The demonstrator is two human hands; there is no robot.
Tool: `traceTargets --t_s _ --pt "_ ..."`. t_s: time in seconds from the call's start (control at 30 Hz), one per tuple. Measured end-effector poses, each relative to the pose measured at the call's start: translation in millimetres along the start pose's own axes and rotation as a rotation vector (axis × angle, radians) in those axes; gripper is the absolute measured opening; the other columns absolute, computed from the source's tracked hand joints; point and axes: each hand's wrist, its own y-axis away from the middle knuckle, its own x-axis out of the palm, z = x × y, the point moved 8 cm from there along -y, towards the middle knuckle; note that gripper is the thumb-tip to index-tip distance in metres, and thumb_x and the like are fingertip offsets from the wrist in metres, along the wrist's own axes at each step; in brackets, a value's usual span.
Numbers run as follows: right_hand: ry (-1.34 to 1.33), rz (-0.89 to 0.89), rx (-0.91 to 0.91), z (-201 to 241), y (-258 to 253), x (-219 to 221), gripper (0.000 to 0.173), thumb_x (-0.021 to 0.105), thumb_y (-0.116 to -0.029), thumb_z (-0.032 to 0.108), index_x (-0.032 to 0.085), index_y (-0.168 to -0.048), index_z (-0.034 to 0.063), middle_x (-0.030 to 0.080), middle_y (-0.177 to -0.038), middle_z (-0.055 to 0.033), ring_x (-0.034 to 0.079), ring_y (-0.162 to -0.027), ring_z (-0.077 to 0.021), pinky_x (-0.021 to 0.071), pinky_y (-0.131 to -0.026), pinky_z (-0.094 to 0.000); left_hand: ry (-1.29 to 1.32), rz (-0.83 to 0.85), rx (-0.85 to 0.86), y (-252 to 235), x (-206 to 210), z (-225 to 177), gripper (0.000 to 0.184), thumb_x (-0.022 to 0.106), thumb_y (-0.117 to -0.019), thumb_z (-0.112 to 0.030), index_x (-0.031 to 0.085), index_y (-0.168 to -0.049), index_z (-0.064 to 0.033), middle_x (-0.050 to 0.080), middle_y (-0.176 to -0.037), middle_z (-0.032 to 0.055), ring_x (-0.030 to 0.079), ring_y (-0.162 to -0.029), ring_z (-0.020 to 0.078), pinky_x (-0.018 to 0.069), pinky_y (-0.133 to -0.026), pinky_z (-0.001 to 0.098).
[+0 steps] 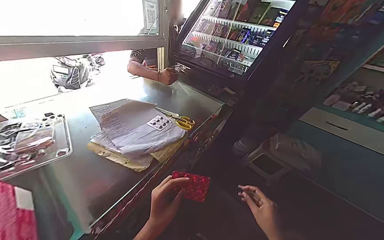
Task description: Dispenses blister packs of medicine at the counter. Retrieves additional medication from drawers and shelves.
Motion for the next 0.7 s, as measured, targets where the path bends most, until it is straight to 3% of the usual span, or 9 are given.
traceTargets --t_s 0.13,0.23,0.37,0.47,0.53,0.57,0.6,0.67,0.7 --pt "0.010 0.088 -0.457 38.0 -149.7 26.6 0.025 0.056 -0.1000 0.010 0.078 -0.110 0.0011 0.076 -0.116 -0.0106 0.073 -0.106 -0.0080 0.0566 -0.094 -0.0202 -0.184 -0.041 0.077 -47.7 21.5 26.1 0.022 0.067 -0.0951 -0.010 0.072 -0.116 -0.0121 0.072 -0.111 -0.0006 0.067 -0.102 0.0033 0.0574 -0.088 0.0181" --pt "-0.017 0.167 -0.605 43.8 -245.1 58.1 0.027 0.055 -0.0983 0.005 0.077 -0.113 -0.0002 0.074 -0.122 -0.0146 0.071 -0.115 -0.0166 0.0542 -0.100 -0.0248 -0.289 -0.022 0.043 -86.8 47.0 49.5 0.024 0.065 -0.0989 -0.018 0.070 -0.122 -0.0142 0.070 -0.112 -0.0003 0.065 -0.102 0.0013 0.0555 -0.088 0.0162" --pt "-0.084 0.235 -0.658 35.7 -348.9 104.6 0.028 0.055 -0.0973 0.001 0.076 -0.115 -0.0016 0.073 -0.121 -0.0177 0.072 -0.113 -0.0255 0.0565 -0.096 -0.0317 -0.272 0.021 -0.049 -136.6 77.6 84.4 0.037 0.066 -0.0969 -0.014 0.065 -0.134 -0.0143 0.066 -0.128 0.0007 0.063 -0.116 0.0047 0.0555 -0.097 0.0220" --pt "-0.032 0.301 -0.690 28.2 -407.1 137.1 0.032 0.053 -0.0992 0.004 0.073 -0.122 -0.0009 0.070 -0.129 -0.0188 0.067 -0.122 -0.0348 0.0531 -0.103 -0.0457 -0.304 -0.029 -0.072 -163.3 93.7 105.0 0.036 0.066 -0.0964 -0.010 0.065 -0.132 -0.0132 0.067 -0.128 0.0001 0.064 -0.117 0.0046 0.0553 -0.098 0.0217" --pt "-0.026 0.365 -0.702 30.1 -421.8 149.0 0.035 0.050 -0.1025 0.014 0.070 -0.127 -0.0021 0.067 -0.134 -0.0214 0.061 -0.128 -0.0423 0.0438 -0.108 -0.0617 -0.391 -0.093 -0.091 -170.7 98.4 111.7 0.033 0.066 -0.0965 -0.010 0.066 -0.130 -0.0120 0.068 -0.125 0.0010 0.064 -0.115 0.0045 0.0555 -0.097 0.0211" --pt "-0.081 0.397 -0.720 35.6 -420.2 148.0 0.038 0.049 -0.1044 0.021 0.071 -0.125 -0.0015 0.068 -0.131 -0.0199 0.063 -0.126 -0.0408 0.0439 -0.107 -0.0631 -0.434 -0.121 -0.101 -172.4 99.2 113.3 0.033 0.067 -0.0965 -0.010 0.066 -0.129 -0.0114 0.068 -0.125 0.0012 0.064 -0.116 0.0046 0.0553 -0.098 0.0211" --pt "-0.172 0.468 -0.746 43.6 -413.8 144.6 0.044 0.047 -0.1063 0.031 0.072 -0.124 -0.0002 0.072 -0.127 -0.0169 0.067 -0.121 -0.0348 0.0481 -0.103 -0.0581 -0.470 -0.149 -0.110 -174.0 99.8 114.6 0.033 0.067 -0.0965 -0.009 0.066 -0.129 -0.0110 0.068 -0.125 0.0011 0.064 -0.117 0.0041 0.0545 -0.099 0.0209" --pt "-0.416 0.776 -0.818 62.2 -390.1 146.4 0.056 0.048 -0.1055 0.050 0.070 -0.129 0.0040 0.074 -0.122 -0.0081 0.069 -0.113 -0.0146 0.0548 -0.098 -0.0340 -0.537 -0.216 -0.114 -178.6 99.3 116.1 0.032 0.067 -0.0960 -0.008 0.066 -0.128 -0.0101 0.068 -0.124 0.0014 0.064 -0.116 0.0032 0.0546 -0.098 0.0204" --pt "-0.545 0.959 -0.846 69.3 -373.4 150.5 0.055 0.053 -0.1036 0.047 0.066 -0.133 0.0030 0.073 -0.122 -0.0066 0.068 -0.114 -0.0073 0.0550 -0.099 -0.0244 -0.578 -0.244 -0.117 -180.1 99.6 115.2 0.032 0.067 -0.0959 -0.007 0.066 -0.128 -0.0094 0.068 -0.123 0.0023 0.064 -0.114 0.0032 0.0548 -0.098 0.0200"
